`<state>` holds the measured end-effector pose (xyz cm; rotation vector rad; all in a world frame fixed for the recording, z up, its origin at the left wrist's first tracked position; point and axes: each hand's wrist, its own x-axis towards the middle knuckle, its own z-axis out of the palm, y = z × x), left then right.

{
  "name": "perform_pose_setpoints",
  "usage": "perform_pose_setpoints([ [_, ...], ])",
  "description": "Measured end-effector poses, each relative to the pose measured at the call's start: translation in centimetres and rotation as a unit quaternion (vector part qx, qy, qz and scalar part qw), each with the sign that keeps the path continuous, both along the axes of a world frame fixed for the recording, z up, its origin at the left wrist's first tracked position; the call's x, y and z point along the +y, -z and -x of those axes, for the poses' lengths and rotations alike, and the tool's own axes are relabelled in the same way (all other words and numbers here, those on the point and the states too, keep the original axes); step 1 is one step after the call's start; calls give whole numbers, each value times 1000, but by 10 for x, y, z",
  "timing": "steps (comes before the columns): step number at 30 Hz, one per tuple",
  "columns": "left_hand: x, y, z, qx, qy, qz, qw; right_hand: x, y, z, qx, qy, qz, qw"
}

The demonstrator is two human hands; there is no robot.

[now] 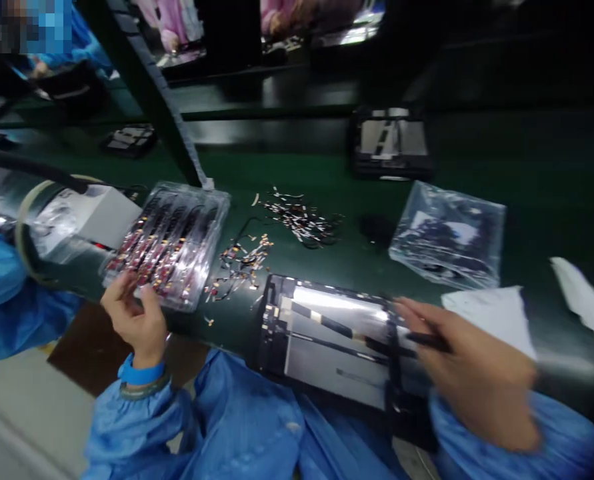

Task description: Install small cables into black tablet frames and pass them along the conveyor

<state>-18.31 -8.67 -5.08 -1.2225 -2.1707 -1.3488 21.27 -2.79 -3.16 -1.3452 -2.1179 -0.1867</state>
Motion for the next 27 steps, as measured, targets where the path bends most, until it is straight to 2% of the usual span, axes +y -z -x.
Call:
perform_pose_setpoints([
  [1,15,-7,-22,19,126,-8,992,5,5,5,-28,-24,-41,998],
  [2,29,-13,-43,37,254,35,966,9,10,10,-43,-45,-68,996],
  [4,53,-23,-85,91,458,124,876,15,17,18,-58,-84,-90,991],
  [5,62,-25,-103,121,525,172,825,16,19,20,-67,-98,-87,989],
  [7,76,-23,-132,171,592,230,753,16,20,23,-100,-120,-68,985],
  [9,85,-16,-150,206,612,254,720,14,20,23,-138,-129,-50,981],
  [14,92,-2,-163,245,617,238,708,12,19,21,-153,-123,-27,980],
  [22,92,-6,-161,318,622,273,661,15,19,24,-144,-118,-8,982],
  [27,94,-8,-164,335,617,283,654,11,15,24,-145,-110,4,983],
])
